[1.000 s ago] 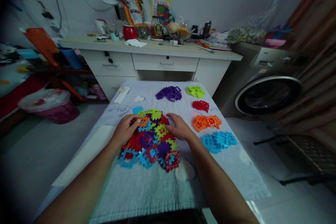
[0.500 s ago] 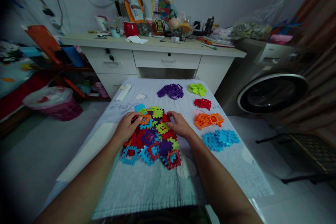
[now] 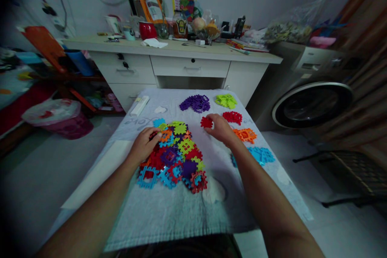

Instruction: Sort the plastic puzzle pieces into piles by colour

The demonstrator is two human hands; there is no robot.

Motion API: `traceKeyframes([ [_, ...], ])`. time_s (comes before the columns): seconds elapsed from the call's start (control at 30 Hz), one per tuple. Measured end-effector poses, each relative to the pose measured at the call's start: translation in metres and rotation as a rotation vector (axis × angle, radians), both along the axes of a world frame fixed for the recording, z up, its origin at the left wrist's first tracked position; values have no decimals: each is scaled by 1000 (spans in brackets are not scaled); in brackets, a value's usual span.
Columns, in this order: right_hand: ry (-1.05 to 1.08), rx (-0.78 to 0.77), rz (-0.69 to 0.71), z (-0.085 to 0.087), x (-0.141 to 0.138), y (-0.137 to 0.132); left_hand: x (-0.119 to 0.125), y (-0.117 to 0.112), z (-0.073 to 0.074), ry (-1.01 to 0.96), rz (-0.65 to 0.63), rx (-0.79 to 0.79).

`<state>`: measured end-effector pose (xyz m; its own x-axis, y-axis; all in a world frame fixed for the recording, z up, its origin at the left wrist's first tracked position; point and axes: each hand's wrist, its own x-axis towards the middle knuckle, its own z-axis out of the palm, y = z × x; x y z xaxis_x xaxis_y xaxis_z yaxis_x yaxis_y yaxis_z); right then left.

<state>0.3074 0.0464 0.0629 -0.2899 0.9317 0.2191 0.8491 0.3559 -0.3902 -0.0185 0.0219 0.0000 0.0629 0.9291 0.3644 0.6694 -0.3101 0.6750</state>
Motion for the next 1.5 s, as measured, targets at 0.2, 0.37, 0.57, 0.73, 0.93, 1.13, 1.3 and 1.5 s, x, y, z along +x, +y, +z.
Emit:
traceKeyframes([
  [0.2, -428, -38, -245, 14, 46, 43, 0, 0, 0, -1, -5, -1],
  [0.37, -534, -97, -274, 7, 57, 56, 0, 1, -1, -4, -13, 0],
  [0.57, -489, -72, -287, 6, 53, 53, -2, 1, -3, -5, -11, 2],
  [0.73, -353, 3, -259, 9, 32, 33, -2, 2, -4, -1, -14, 0],
  [0.93, 44, -206, 129, 0, -17, -19, -1, 1, -3, -5, -7, 0],
  [1.13, 208, -321, 244, -13, -46, -44, 0, 0, -1, -4, -2, -1],
  [1.3, 220, -297, 208, -21, -50, -45, 0, -2, 2, -21, 3, -3],
  [1.5, 315, -228, 62, -38, -50, -42, 1, -7, 6, -42, -15, -4],
])
